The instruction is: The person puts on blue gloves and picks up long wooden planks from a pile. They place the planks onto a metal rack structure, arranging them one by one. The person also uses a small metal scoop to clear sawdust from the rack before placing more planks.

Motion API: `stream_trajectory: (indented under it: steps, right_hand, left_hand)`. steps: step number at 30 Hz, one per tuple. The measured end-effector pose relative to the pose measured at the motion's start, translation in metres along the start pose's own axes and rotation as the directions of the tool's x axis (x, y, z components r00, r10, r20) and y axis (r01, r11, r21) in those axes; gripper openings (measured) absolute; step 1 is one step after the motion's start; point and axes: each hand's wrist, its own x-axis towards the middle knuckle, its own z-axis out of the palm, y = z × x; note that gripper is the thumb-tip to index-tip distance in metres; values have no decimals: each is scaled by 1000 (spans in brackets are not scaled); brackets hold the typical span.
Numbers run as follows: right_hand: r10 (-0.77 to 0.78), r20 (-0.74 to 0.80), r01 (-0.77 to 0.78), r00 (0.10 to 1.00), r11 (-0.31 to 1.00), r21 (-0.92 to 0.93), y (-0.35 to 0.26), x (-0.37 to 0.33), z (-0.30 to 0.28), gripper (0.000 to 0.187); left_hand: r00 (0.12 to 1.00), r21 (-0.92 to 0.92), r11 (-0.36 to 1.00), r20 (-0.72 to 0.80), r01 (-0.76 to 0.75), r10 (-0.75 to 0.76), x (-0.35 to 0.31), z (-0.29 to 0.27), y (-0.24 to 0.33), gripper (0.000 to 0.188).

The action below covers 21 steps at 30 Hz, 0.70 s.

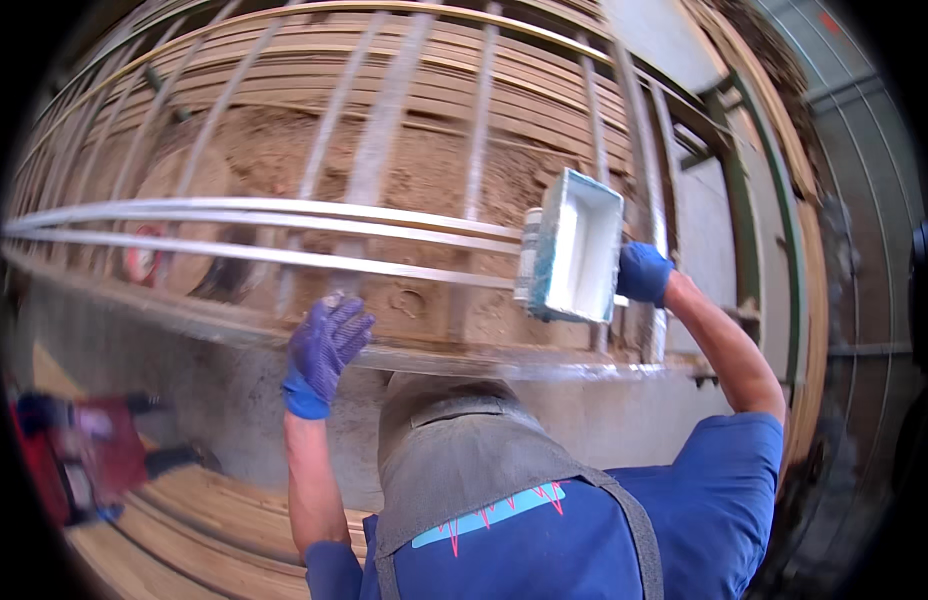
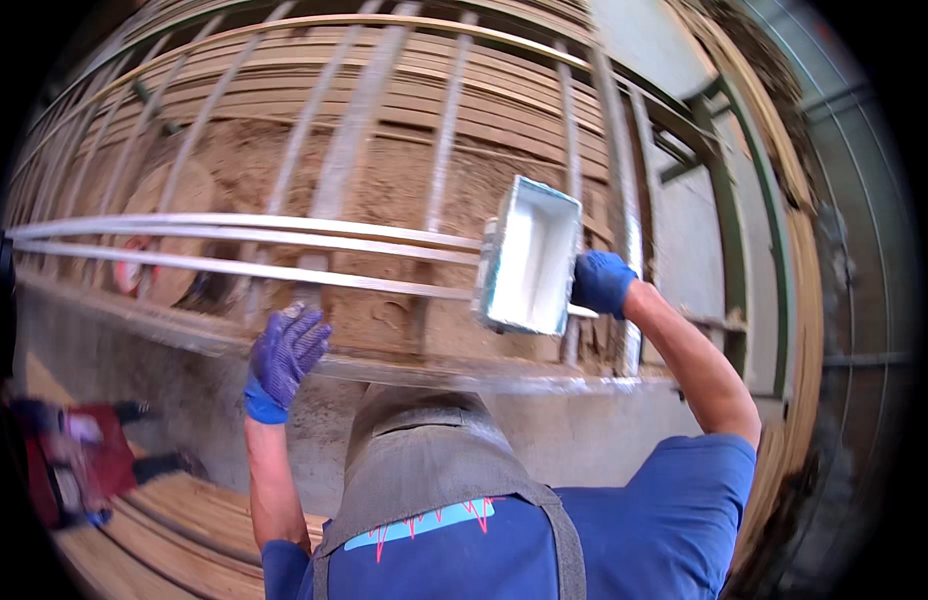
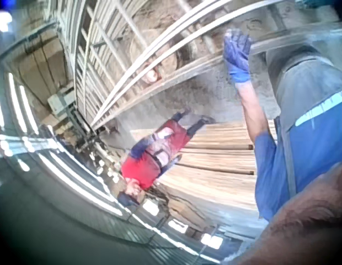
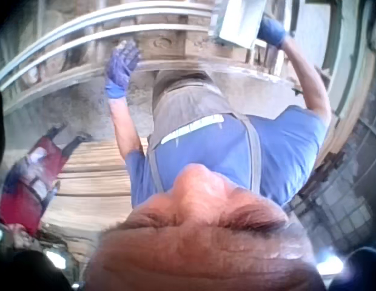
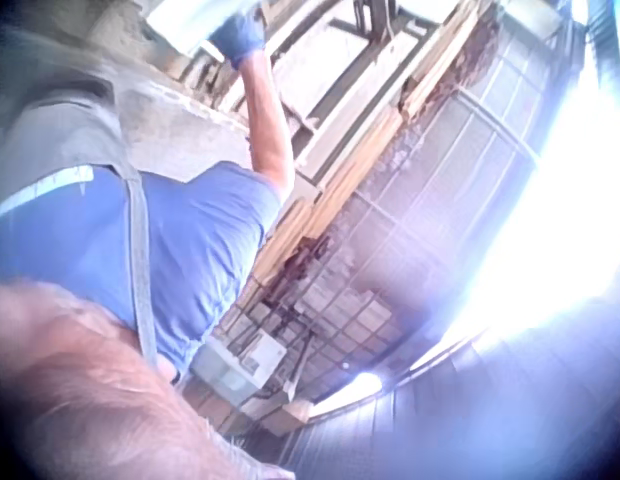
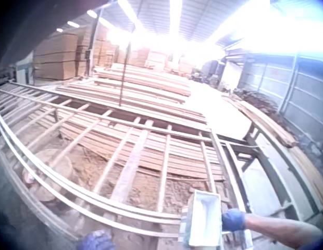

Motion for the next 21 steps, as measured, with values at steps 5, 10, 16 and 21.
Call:
stream_trajectory:
  steps: [5,10,16,21]
  right_hand:
    - [98,21,-96,995,993,-74,57,-42,18,24]
    - [53,52,-49,997,995,-84,121,-75,42,25]
    - [39,8,-39,999,999,-14,182,-114,40,21]
    - [6,-82,-11,997,998,-59,211,-122,44,15]
  left_hand:
    - [996,-98,993,66,69,-63,47,20,-41,63]
    - [998,-191,981,-59,-27,15,74,48,-61,64]
    - [970,-137,966,-139,-220,202,87,72,-63,71]
    - [942,-85,952,-195,-293,273,102,94,-71,73]
